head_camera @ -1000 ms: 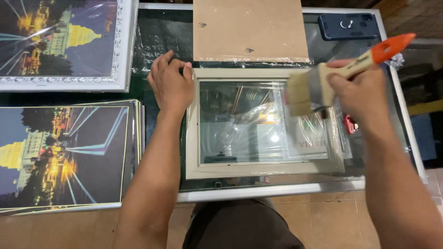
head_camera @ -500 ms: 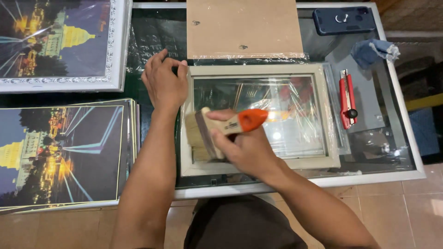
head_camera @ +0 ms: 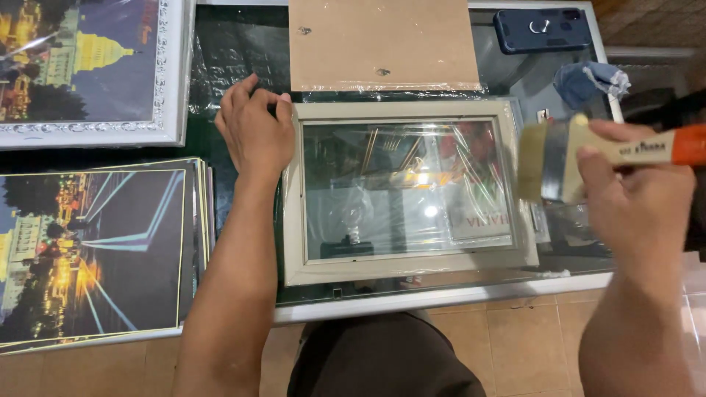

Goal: The person is preparing a picture frame by cutting plastic wrap and cleaning the glass with a brush.

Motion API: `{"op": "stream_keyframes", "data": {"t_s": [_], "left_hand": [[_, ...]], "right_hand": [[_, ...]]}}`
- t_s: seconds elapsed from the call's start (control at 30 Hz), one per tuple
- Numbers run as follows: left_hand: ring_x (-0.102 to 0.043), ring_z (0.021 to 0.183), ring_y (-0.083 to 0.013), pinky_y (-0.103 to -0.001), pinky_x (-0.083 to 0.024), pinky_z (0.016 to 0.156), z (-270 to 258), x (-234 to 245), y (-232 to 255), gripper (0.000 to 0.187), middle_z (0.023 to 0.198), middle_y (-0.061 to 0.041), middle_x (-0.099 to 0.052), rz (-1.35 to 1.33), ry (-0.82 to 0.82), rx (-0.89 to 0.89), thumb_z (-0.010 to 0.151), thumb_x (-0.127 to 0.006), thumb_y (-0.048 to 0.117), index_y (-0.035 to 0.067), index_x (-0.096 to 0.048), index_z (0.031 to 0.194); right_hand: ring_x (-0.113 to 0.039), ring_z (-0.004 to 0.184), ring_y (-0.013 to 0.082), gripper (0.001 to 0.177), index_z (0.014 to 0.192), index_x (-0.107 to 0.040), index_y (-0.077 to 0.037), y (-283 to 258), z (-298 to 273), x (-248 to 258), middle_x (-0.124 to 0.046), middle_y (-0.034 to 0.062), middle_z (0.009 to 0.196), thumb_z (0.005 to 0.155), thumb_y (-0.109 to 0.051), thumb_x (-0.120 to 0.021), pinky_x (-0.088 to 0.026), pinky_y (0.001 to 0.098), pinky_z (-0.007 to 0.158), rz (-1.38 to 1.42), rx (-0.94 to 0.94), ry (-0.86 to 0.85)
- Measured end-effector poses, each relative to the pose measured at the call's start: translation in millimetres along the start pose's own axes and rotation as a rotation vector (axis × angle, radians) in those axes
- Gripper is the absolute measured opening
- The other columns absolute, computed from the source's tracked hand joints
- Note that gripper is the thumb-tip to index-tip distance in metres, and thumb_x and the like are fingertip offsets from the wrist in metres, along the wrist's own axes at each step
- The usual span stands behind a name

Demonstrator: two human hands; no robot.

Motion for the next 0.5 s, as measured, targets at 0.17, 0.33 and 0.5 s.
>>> {"op": "stream_keyframes", "data": {"t_s": [0.17, 0.33, 0.5], "left_hand": [[-0.041, 0.14, -0.0325, -0.05, -0.026, 0.116, -1.6, -1.8, 0.4, 0.02, 0.144, -0.013, -0.057, -0.001, -0.008, -0.012, 0.098, -0.07, 0.027, 0.008, -0.075, 0.096], [-0.04, 0.139, -0.0337, -0.051, -0.026, 0.113, -0.7, -3.7, -2.6, 0.018, 0.144, -0.013, -0.057, -0.014, -0.012, -0.011, 0.097, -0.07, 0.026, 0.008, -0.074, 0.095], [-0.042, 0.139, -0.033, -0.05, -0.025, 0.115, -0.8, -3.9, -3.6, 0.019, 0.143, -0.013, -0.058, -0.001, 0.013, -0.001, 0.096, -0.071, 0.026, 0.008, -0.074, 0.092]], "right_hand": [[-0.072, 0.084, 0.0233, 0.025, 0.128, -0.074, -0.002, -14.9, 49.9, -48.8, -0.075, 0.0172, 0.1, 0.108, -0.017, -0.071, -0.056, 0.0348, 0.077, -0.243, 0.224, 0.032], [-0.07, 0.086, 0.0416, 0.037, 0.128, -0.074, -0.015, -34.4, 6.0, -33.9, -0.074, 0.0242, 0.092, 0.095, -0.031, -0.07, -0.055, 0.0485, 0.077, -0.608, 0.032, -0.178], [-0.074, 0.077, 0.0269, 0.039, 0.122, -0.073, -0.014, -30.3, -29.0, 15.1, -0.078, 0.0114, 0.088, 0.089, -0.035, -0.072, -0.058, 0.0408, 0.07, -0.623, -0.167, -0.586]]}}
Point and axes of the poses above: each hand's wrist, its own z-axis towards the middle knuckle, its own x-axis out of the back of the hand, y = z × x, the point moved 3 cm from there along z, towards the middle knuckle
